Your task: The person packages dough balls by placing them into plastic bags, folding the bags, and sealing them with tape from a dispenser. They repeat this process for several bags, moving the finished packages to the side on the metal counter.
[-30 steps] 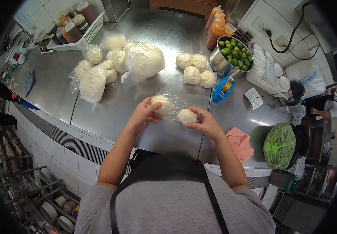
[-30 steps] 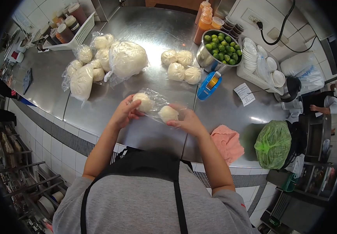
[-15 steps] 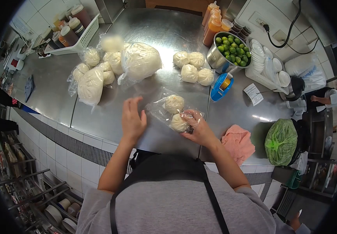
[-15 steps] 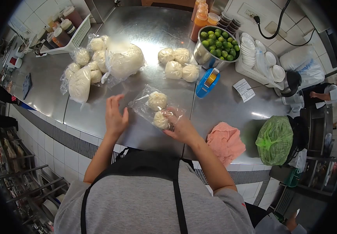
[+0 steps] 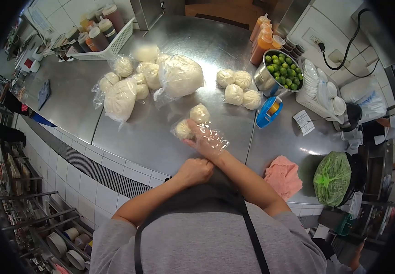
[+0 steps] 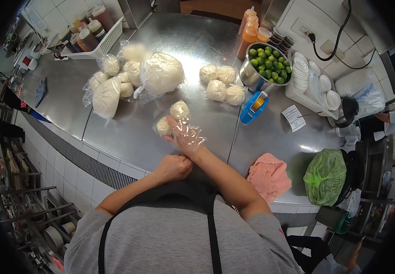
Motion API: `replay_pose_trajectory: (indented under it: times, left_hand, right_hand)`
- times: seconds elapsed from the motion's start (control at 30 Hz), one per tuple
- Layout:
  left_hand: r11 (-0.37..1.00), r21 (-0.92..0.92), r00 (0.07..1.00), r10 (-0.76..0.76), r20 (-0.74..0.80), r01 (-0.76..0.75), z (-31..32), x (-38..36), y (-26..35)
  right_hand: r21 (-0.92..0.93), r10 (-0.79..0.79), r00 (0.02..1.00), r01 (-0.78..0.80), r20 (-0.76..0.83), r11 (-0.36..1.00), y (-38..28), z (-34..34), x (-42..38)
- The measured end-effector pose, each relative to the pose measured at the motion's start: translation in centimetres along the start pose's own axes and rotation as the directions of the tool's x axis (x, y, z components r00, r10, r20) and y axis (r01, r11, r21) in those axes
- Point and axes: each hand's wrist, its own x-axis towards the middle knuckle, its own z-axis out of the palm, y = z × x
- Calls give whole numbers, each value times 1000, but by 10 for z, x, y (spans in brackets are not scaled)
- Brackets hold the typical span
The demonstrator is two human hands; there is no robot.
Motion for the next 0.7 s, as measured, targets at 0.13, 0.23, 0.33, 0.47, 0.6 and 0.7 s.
replay_pose_trajectory:
  times: [0.13,0.23,0.33,0.47,0.6,0.7]
  left_hand:
    - [998,-7,998,-59,-6,59,-10,-6,-2]
    - [976,-210,998,-64,20,66,-35,-7,2]
    - [975,-219,911,-110,-397,23,-52,9,-15]
    - [863,-412,701,-486,-522,291,-42,59,-91]
    - [443,-649,733,-622,275,618,-56,101,-132]
    - [56,-778,672,-544,502,626,-55,103,-122]
  right_hand:
    - [36,-108,994,108,-1,993,-10,1,15]
    - [82,-204,979,202,25,976,9,-5,4]
    - [142,-208,973,220,-98,965,24,-8,-24]
    - [527,283,956,-201,-78,825,7,-18,-20]
    - [575,356,926,-226,-123,786,1,-11,-8]
    - [332,218,943,-128,-250,935,10,-15,-2]
